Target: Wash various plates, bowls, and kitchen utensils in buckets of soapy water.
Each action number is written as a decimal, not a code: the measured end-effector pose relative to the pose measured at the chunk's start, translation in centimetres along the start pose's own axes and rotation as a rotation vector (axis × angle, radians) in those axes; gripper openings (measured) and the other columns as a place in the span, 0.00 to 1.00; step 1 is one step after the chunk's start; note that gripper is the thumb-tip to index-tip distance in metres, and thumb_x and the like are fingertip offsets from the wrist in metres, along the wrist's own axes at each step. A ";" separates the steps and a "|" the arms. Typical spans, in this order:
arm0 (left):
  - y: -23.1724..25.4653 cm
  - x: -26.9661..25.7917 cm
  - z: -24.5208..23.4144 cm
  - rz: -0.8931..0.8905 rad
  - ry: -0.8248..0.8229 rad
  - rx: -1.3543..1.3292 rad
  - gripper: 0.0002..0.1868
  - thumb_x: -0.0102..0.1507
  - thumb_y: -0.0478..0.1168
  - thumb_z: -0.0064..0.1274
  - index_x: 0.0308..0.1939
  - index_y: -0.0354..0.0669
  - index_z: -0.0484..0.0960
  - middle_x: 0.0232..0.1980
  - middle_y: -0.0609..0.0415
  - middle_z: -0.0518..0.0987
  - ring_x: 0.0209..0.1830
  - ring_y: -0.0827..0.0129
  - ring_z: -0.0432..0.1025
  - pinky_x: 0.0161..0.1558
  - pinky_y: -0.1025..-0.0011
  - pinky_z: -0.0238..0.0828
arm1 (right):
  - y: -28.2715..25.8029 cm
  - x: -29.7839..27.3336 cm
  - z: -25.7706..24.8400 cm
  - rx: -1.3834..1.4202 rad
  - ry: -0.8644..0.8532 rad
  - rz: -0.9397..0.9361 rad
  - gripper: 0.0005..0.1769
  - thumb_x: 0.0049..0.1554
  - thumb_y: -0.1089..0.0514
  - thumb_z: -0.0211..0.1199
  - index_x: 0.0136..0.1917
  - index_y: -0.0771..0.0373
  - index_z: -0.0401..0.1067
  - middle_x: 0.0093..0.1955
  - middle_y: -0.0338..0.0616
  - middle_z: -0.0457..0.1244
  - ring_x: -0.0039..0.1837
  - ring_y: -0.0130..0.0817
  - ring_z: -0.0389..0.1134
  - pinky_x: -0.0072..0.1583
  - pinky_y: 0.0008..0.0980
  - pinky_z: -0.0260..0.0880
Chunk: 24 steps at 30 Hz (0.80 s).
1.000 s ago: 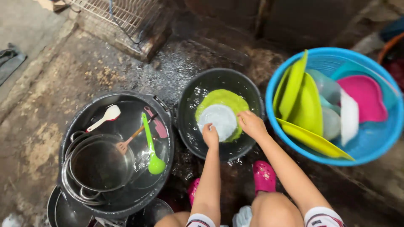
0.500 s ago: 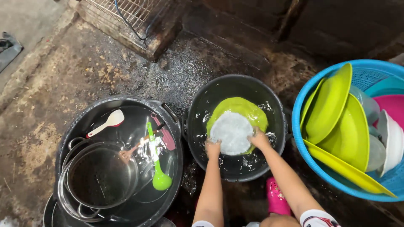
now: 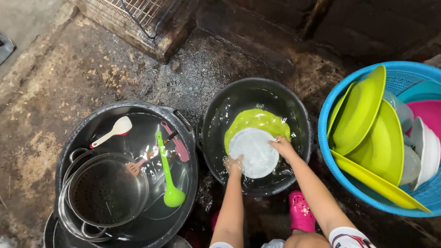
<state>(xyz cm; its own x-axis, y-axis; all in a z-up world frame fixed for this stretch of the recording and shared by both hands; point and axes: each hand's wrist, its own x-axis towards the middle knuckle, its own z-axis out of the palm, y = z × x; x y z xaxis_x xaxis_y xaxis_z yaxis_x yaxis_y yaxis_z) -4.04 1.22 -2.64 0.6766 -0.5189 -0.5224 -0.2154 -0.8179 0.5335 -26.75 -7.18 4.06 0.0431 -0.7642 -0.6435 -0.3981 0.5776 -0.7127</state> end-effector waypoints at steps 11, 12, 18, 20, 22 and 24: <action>0.5 -0.9 -1.3 -0.113 -0.363 -0.527 0.43 0.46 0.50 0.72 0.61 0.37 0.73 0.56 0.38 0.80 0.50 0.51 0.77 0.52 0.56 0.76 | 1.8 1.3 0.5 -0.112 -0.004 0.028 0.49 0.47 0.54 0.66 0.80 0.60 0.56 0.72 0.58 0.61 0.69 0.47 0.67 0.66 0.38 0.68; 0.9 -1.1 -1.8 -0.189 -0.528 -1.042 0.38 0.44 0.48 0.66 0.57 0.38 0.75 0.50 0.38 0.84 0.42 0.51 0.83 0.44 0.51 0.82 | 2.3 2.0 0.5 -0.149 0.003 -0.004 0.49 0.46 0.53 0.65 0.80 0.57 0.57 0.72 0.58 0.62 0.69 0.48 0.67 0.66 0.38 0.69; 0.6 1.5 -0.5 -0.041 -0.311 0.100 0.36 0.53 0.52 0.73 0.58 0.34 0.79 0.57 0.44 0.84 0.50 0.61 0.79 0.53 0.67 0.77 | 1.8 1.4 0.2 -0.203 0.001 -0.122 0.44 0.57 0.32 0.60 0.76 0.61 0.62 0.70 0.57 0.64 0.71 0.50 0.66 0.69 0.39 0.63; -0.1 0.8 -1.3 -0.041 -0.346 -0.172 0.35 0.51 0.47 0.72 0.58 0.36 0.80 0.56 0.45 0.84 0.50 0.62 0.79 0.53 0.67 0.75 | 1.9 2.0 0.3 -0.182 0.028 -0.153 0.41 0.60 0.30 0.54 0.73 0.61 0.66 0.69 0.56 0.65 0.71 0.49 0.66 0.70 0.39 0.63; -0.6 0.3 -1.5 -0.042 -0.382 -0.440 0.34 0.49 0.41 0.71 0.58 0.38 0.80 0.55 0.46 0.84 0.50 0.62 0.79 0.53 0.68 0.74 | 2.9 2.9 0.3 -0.158 0.057 -0.179 0.40 0.63 0.29 0.49 0.71 0.62 0.70 0.68 0.54 0.66 0.71 0.49 0.66 0.70 0.39 0.62; -0.7 0.6 -1.5 0.008 -0.277 -0.108 0.36 0.51 0.45 0.75 0.56 0.26 0.79 0.54 0.42 0.83 0.49 0.60 0.79 0.52 0.66 0.77 | 4.4 4.3 0.5 -0.138 0.172 -0.201 0.38 0.66 0.32 0.43 0.68 0.64 0.73 0.65 0.57 0.68 0.68 0.53 0.68 0.68 0.43 0.64</action>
<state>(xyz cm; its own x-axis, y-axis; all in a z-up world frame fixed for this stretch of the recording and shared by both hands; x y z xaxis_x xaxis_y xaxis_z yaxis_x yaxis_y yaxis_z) -2.45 1.84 -2.28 0.4543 -0.5850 -0.6719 -0.1338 -0.7904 0.5977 -27.89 -7.83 -1.97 -0.0170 -0.9035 -0.4282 -0.5186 0.3741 -0.7689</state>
